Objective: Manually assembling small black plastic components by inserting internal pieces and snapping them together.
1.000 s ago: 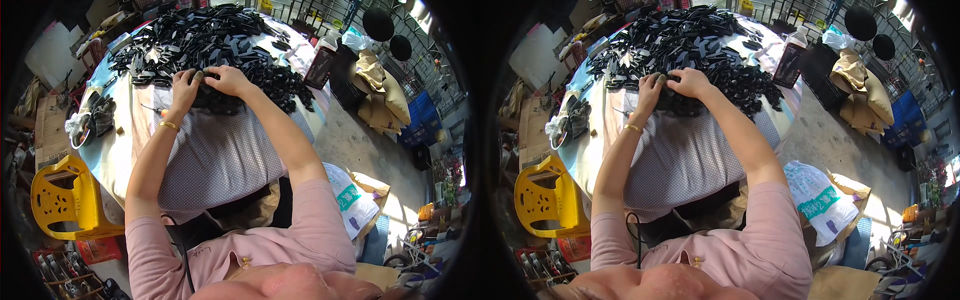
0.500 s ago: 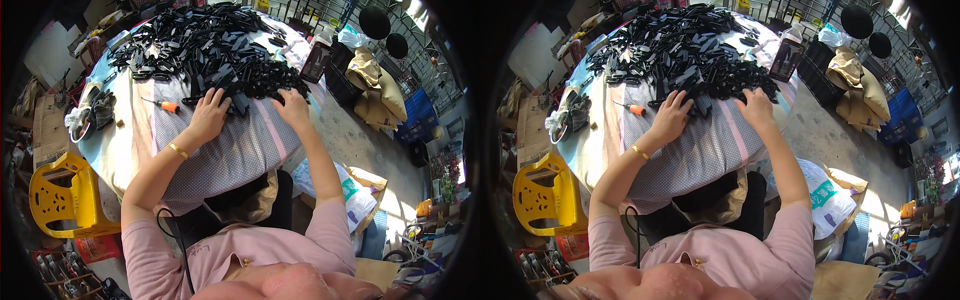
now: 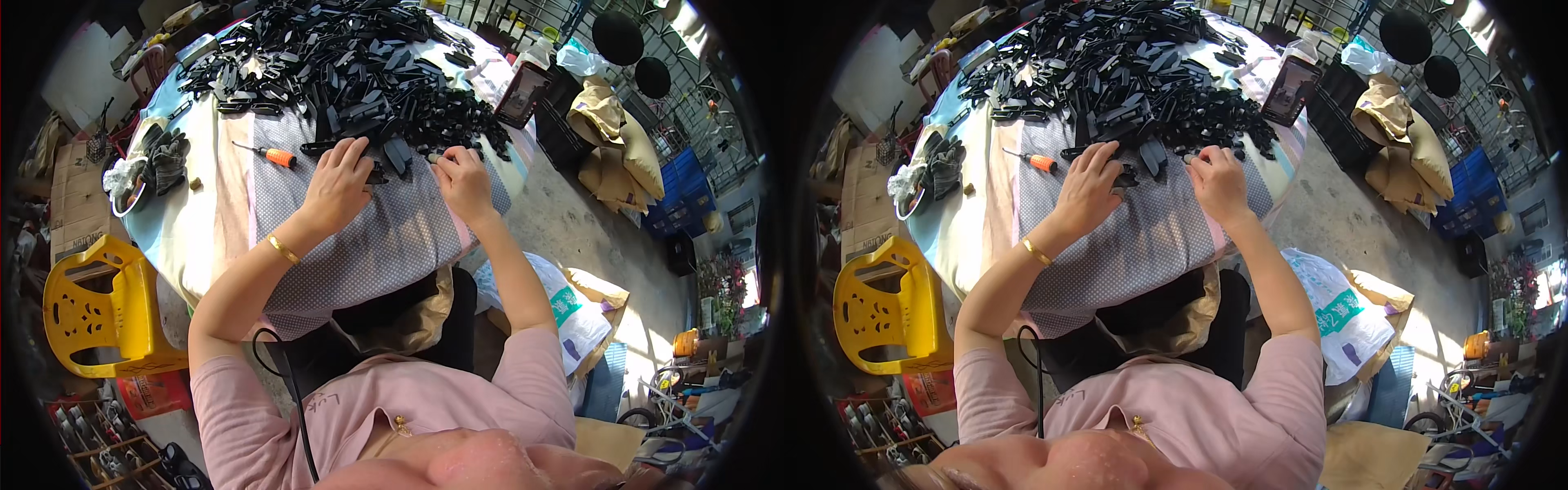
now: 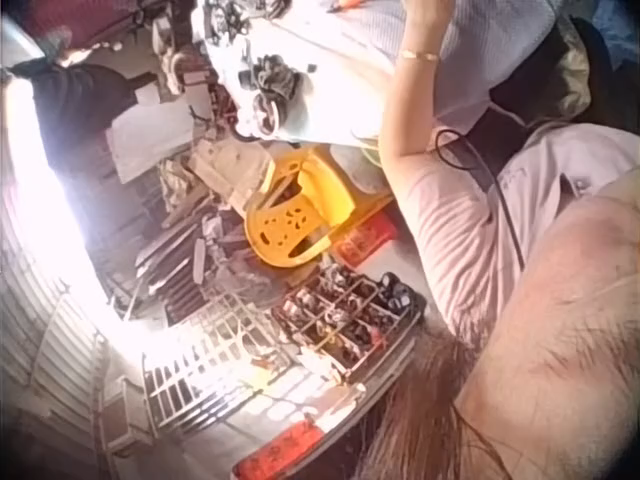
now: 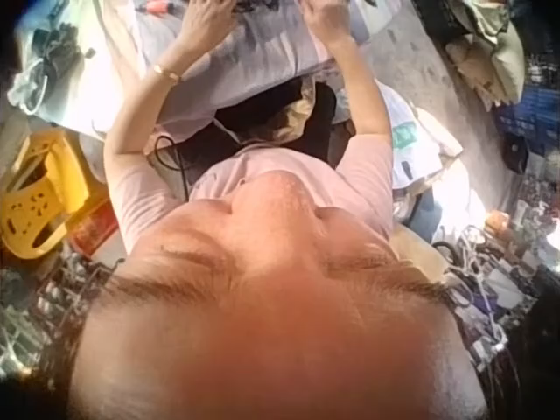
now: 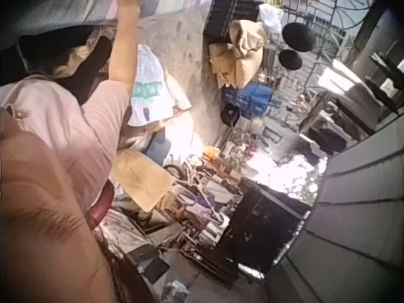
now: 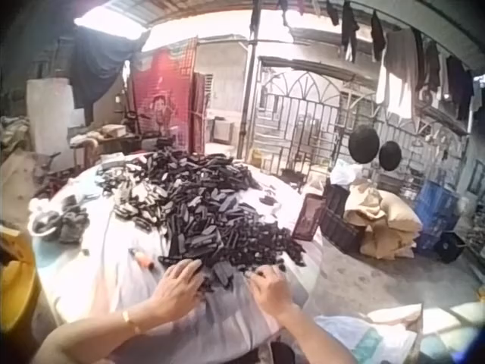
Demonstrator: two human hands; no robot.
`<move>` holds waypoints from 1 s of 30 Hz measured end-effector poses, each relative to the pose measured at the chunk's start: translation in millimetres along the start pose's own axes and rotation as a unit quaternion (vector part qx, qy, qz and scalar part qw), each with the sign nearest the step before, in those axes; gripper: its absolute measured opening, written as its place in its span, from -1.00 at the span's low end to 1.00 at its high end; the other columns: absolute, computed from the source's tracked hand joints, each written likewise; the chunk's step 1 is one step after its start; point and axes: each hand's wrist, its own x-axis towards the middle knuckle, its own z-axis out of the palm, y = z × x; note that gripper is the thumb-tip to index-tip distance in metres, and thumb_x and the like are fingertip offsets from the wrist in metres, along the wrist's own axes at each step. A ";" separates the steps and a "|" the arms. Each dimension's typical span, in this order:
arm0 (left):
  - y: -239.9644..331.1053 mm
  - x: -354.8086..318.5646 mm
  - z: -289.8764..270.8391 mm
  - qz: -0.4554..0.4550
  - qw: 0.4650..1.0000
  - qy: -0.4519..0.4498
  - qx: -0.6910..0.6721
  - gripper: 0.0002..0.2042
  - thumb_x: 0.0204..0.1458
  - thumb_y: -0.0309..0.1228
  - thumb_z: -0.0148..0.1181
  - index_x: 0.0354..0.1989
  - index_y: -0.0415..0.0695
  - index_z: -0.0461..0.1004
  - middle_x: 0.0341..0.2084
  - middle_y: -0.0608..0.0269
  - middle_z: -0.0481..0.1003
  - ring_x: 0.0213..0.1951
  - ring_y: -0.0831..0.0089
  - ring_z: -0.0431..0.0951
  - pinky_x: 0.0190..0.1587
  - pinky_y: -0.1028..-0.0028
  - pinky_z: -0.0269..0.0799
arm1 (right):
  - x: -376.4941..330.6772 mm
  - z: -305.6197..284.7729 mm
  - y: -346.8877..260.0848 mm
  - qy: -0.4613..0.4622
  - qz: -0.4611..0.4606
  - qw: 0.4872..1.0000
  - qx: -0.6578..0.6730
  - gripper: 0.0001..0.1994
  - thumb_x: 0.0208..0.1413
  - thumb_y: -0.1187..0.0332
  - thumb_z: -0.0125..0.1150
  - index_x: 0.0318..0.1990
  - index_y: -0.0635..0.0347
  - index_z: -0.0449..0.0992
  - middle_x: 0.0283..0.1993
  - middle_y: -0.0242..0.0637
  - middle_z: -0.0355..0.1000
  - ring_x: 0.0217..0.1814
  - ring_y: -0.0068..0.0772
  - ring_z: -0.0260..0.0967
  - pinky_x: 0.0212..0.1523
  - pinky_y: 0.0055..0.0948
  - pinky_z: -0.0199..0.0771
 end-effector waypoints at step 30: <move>-6.2 -21.1 2.3 -0.310 0.484 -0.124 -0.809 -0.67 0.09 -0.40 0.02 0.04 -0.17 0.29 -0.23 0.18 0.46 -0.22 0.38 0.52 -0.14 0.46 0.46 | -6.2 -13.8 -86.4 -0.015 0.194 0.896 0.399 -0.81 -0.08 0.38 0.30 -0.36 0.32 0.51 -0.48 -0.39 0.44 -0.48 -0.68 0.35 -0.49 -0.70 0.34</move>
